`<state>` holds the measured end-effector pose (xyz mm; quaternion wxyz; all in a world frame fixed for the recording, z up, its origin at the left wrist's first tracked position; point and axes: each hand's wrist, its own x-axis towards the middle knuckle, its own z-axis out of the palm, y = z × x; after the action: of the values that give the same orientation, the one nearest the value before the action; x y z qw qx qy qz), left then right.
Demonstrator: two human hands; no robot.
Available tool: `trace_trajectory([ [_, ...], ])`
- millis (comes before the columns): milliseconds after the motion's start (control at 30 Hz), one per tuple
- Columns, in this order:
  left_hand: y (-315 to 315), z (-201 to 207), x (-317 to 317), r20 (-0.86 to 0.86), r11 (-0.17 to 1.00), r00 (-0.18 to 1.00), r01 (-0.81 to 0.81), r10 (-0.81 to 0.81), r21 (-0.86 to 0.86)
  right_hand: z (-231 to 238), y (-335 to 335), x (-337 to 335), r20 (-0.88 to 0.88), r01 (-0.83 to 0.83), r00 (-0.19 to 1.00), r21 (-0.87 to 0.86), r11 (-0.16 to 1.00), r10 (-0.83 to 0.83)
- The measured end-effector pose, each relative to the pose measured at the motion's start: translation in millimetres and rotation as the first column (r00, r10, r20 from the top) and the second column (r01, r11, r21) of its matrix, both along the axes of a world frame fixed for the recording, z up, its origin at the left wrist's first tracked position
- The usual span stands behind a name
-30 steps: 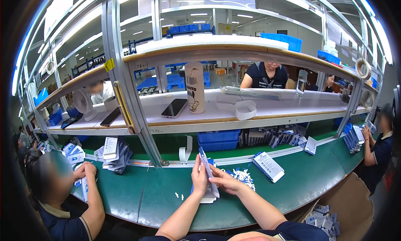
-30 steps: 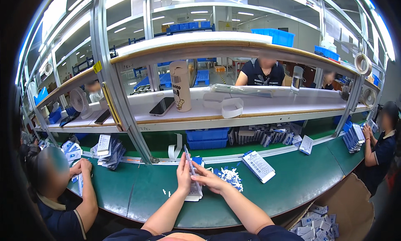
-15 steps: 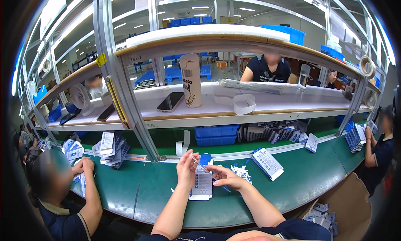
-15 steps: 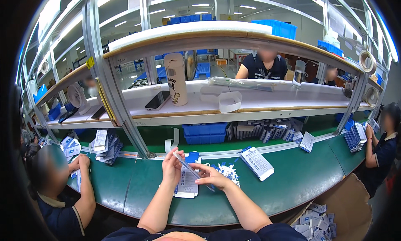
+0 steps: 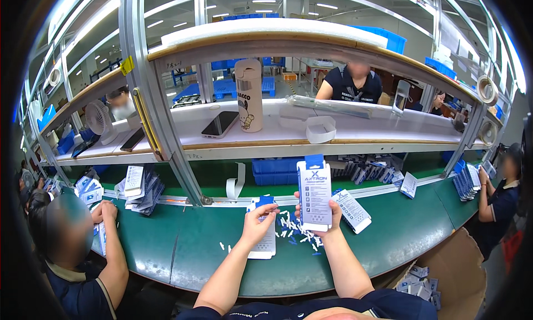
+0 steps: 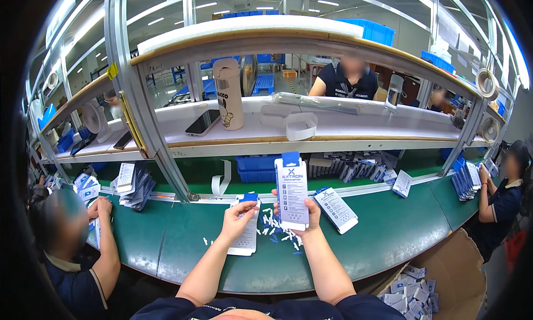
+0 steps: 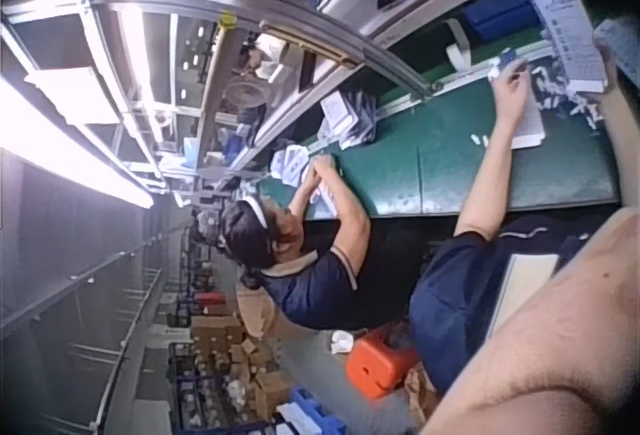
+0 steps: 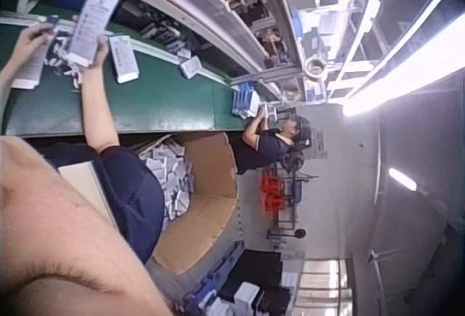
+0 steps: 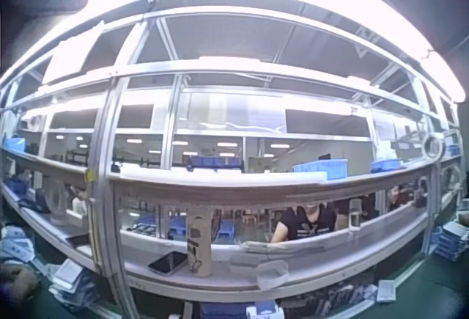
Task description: The person sits at a factory workstation and assembles small electronic components into white and blue packaging. They pick up small white plastic pieces from the table, insert them into the packaging slots, and then fold the packaging flaps to close them. The person stacks the completed packages on the table.
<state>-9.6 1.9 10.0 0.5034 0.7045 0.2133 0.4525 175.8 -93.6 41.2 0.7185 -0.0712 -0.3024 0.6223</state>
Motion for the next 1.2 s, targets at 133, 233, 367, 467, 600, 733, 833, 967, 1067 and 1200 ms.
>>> trace_trajectory([
  [133,4.6,-1.8,3.3,-0.042,0.955,0.996,-0.068,0.084,0.290,-5.5,-0.3,7.0,0.015,0.022,1.000,-0.046,0.999,-0.021],
  [233,3.0,-3.5,1.2,0.005,0.996,1.000,-0.016,0.016,-0.083,-3.1,-0.4,3.2,0.406,0.190,0.902,-0.071,0.979,-0.145],
  [367,-0.8,12.0,0.7,0.363,0.907,0.932,0.157,-0.005,-0.391,2.4,-1.5,-5.2,0.883,0.400,-0.202,0.469,0.787,-0.423],
  [467,17.3,-7.9,-8.9,0.342,0.873,0.940,0.176,-0.011,-0.454,6.1,0.1,-18.2,0.821,0.348,-0.361,0.558,0.753,-0.442],
  [600,15.4,0.9,-9.2,0.255,0.897,0.967,0.131,-0.021,-0.423,12.2,5.5,-10.8,0.665,0.264,-0.609,0.684,0.679,-0.432],
  [733,14.5,-6.0,-3.0,0.091,0.936,0.995,0.077,-0.048,-0.343,3.2,5.1,-4.7,0.578,0.243,-0.682,0.757,0.606,-0.448],
  [833,10.0,-10.7,2.4,-0.039,0.929,0.997,0.052,-0.071,-0.367,-3.1,-1.8,-3.5,0.568,0.236,-0.702,0.755,0.612,-0.430],
  [967,14.6,-10.8,-2.5,-0.038,0.931,0.995,0.068,-0.088,-0.358,-0.8,-1.1,-6.7,0.548,0.229,-0.716,0.770,0.595,-0.433],
  [1067,12.2,-7.3,-3.3,-0.060,0.930,0.994,0.065,-0.093,-0.361,0.2,-2.8,-8.0,0.555,0.239,-0.715,0.766,0.597,-0.426],
  [1200,13.9,-9.0,-1.4,-0.042,0.933,0.995,0.069,-0.090,-0.354,-3.4,-1.2,-8.0,0.564,0.251,-0.714,0.759,0.601,-0.414],
])
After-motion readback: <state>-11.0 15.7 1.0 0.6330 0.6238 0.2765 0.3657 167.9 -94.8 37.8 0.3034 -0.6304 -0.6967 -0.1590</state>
